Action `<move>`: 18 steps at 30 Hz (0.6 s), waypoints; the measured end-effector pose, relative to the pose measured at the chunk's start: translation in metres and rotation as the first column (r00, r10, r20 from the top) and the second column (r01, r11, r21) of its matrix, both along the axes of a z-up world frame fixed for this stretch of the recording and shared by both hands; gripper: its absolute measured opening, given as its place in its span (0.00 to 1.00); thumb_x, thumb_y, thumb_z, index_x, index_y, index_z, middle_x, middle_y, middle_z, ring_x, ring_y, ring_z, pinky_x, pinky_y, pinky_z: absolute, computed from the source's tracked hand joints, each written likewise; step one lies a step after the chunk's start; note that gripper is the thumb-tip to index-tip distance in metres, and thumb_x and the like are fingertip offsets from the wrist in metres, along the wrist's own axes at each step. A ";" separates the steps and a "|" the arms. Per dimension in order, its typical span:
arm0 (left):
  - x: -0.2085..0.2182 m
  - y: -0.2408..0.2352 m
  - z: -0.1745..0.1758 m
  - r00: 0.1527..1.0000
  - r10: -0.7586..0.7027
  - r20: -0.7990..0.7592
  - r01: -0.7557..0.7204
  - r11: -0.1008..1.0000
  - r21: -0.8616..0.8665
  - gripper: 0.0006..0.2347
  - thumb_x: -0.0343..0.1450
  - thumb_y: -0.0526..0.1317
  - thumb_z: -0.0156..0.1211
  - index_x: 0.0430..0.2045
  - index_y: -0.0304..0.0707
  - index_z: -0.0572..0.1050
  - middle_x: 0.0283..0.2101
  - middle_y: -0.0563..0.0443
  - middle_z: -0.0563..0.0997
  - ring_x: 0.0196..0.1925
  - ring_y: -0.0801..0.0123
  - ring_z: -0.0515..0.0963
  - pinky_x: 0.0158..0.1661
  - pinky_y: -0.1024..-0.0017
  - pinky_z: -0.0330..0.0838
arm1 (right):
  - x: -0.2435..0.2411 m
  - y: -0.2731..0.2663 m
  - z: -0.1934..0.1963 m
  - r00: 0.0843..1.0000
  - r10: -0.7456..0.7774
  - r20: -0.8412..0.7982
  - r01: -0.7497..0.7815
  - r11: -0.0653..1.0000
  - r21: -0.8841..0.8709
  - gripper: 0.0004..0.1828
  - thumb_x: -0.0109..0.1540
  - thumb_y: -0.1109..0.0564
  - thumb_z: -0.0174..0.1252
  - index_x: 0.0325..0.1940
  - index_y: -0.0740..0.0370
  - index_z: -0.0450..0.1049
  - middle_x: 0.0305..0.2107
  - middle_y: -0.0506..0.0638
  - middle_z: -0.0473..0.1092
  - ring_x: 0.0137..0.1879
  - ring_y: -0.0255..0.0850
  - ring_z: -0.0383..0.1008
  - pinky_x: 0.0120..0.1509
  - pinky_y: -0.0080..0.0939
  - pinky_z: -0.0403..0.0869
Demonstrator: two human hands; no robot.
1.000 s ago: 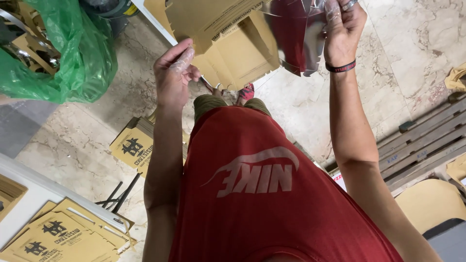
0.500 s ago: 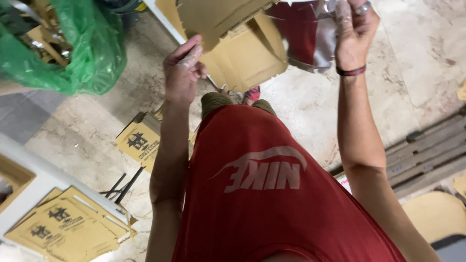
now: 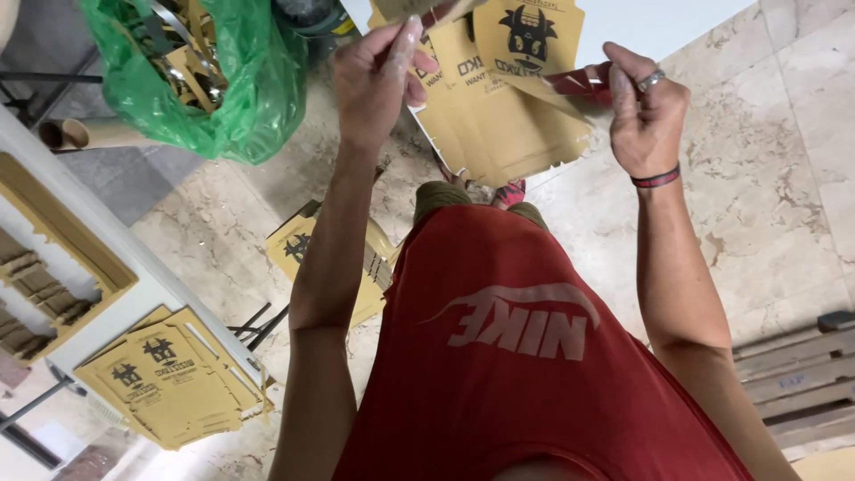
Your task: Manually punching out die-cut shapes from cardboard sheets in a factory setting.
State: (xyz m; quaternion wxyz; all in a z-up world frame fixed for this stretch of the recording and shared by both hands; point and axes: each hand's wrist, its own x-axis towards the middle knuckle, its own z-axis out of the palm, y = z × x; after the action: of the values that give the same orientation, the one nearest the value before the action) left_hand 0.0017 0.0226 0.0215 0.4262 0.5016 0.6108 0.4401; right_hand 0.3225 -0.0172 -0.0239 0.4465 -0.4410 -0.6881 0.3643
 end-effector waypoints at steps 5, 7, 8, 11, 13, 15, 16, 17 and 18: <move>-0.020 0.025 0.009 0.959 -0.036 0.282 0.050 0.998 -0.042 0.12 0.75 0.35 0.58 0.18 0.33 0.76 0.14 0.49 0.74 0.10 0.75 0.63 0.13 0.79 0.54 | 0.013 -0.007 -0.006 0.999 -0.011 0.041 0.008 0.997 0.073 0.15 0.81 0.67 0.43 0.67 0.82 0.68 0.46 0.74 0.75 0.55 0.65 0.80 0.58 0.57 0.82; -0.035 0.035 0.008 0.970 -0.086 0.226 0.092 0.996 -0.016 0.11 0.73 0.32 0.54 0.18 0.36 0.71 0.12 0.51 0.68 0.10 0.76 0.59 0.18 0.78 0.54 | 0.016 -0.013 -0.005 1.000 -0.023 0.014 0.022 0.999 0.046 0.15 0.81 0.68 0.43 0.67 0.84 0.68 0.46 0.74 0.73 0.56 0.65 0.79 0.60 0.57 0.80; -0.042 0.040 0.008 0.974 -0.143 0.175 0.146 0.989 -0.001 0.10 0.72 0.29 0.50 0.17 0.40 0.66 0.10 0.54 0.62 0.10 0.76 0.55 0.24 0.77 0.53 | 0.018 -0.017 -0.005 0.999 -0.046 -0.004 0.046 0.999 0.010 0.15 0.80 0.69 0.43 0.67 0.85 0.68 0.46 0.73 0.72 0.56 0.65 0.79 0.63 0.57 0.79; -0.052 0.050 0.013 0.966 -0.146 0.212 0.145 0.989 0.019 0.16 0.66 0.40 0.51 0.04 0.43 0.59 0.08 0.57 0.60 0.12 0.79 0.54 0.62 0.58 0.82 | 0.023 -0.025 -0.010 0.996 -0.091 -0.010 0.091 0.995 -0.048 0.16 0.81 0.68 0.44 0.67 0.86 0.67 0.48 0.73 0.71 0.57 0.63 0.78 0.63 0.52 0.76; -0.060 0.056 0.011 0.980 -0.093 0.176 0.106 0.993 -0.061 0.13 0.63 0.39 0.49 0.04 0.43 0.60 0.08 0.58 0.60 0.12 0.78 0.55 0.48 0.67 0.78 | 0.024 -0.026 -0.014 0.994 -0.105 0.033 0.106 0.994 -0.032 0.16 0.80 0.67 0.45 0.67 0.86 0.68 0.50 0.73 0.72 0.57 0.62 0.78 0.62 0.51 0.76; -0.063 0.061 0.013 0.988 -0.049 0.144 0.070 0.987 -0.144 0.10 0.59 0.38 0.47 0.04 0.43 0.60 0.09 0.59 0.60 0.13 0.78 0.57 0.34 0.76 0.73 | 0.026 -0.027 -0.017 0.989 -0.128 0.081 0.130 0.991 -0.019 0.16 0.80 0.67 0.46 0.67 0.85 0.69 0.51 0.73 0.73 0.56 0.60 0.78 0.62 0.50 0.76; -0.063 0.063 0.016 0.995 -0.039 0.092 0.058 0.975 -0.214 0.10 0.60 0.39 0.45 0.05 0.45 0.62 0.09 0.60 0.62 0.14 0.79 0.58 0.31 0.77 0.66 | 0.027 -0.026 -0.019 0.988 -0.137 0.071 0.139 0.990 -0.032 0.16 0.80 0.66 0.46 0.67 0.85 0.69 0.51 0.73 0.73 0.56 0.59 0.78 0.62 0.49 0.75; -0.062 0.062 0.018 0.999 -0.035 0.041 0.045 0.956 -0.289 0.10 0.61 0.39 0.43 0.06 0.46 0.64 0.09 0.60 0.63 0.15 0.80 0.60 0.27 0.79 0.59 | 0.028 -0.030 -0.020 0.987 -0.147 0.062 0.150 0.987 -0.054 0.17 0.80 0.65 0.46 0.67 0.84 0.69 0.52 0.72 0.73 0.57 0.58 0.77 0.62 0.48 0.75; -0.065 0.063 0.010 0.999 -0.032 0.044 0.044 0.955 -0.294 0.10 0.61 0.39 0.43 0.06 0.46 0.64 0.09 0.60 0.63 0.15 0.80 0.60 0.27 0.79 0.59 | 0.027 -0.030 -0.019 0.987 -0.145 0.066 0.148 0.987 -0.059 0.17 0.80 0.65 0.46 0.67 0.84 0.69 0.52 0.72 0.73 0.57 0.58 0.77 0.62 0.48 0.75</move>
State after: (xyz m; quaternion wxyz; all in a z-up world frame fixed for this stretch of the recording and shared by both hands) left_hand -0.0633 0.0855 0.0314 0.5163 0.4355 0.6514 0.3455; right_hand 0.3495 -0.0471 -0.0429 0.4364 -0.5154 -0.6553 0.3384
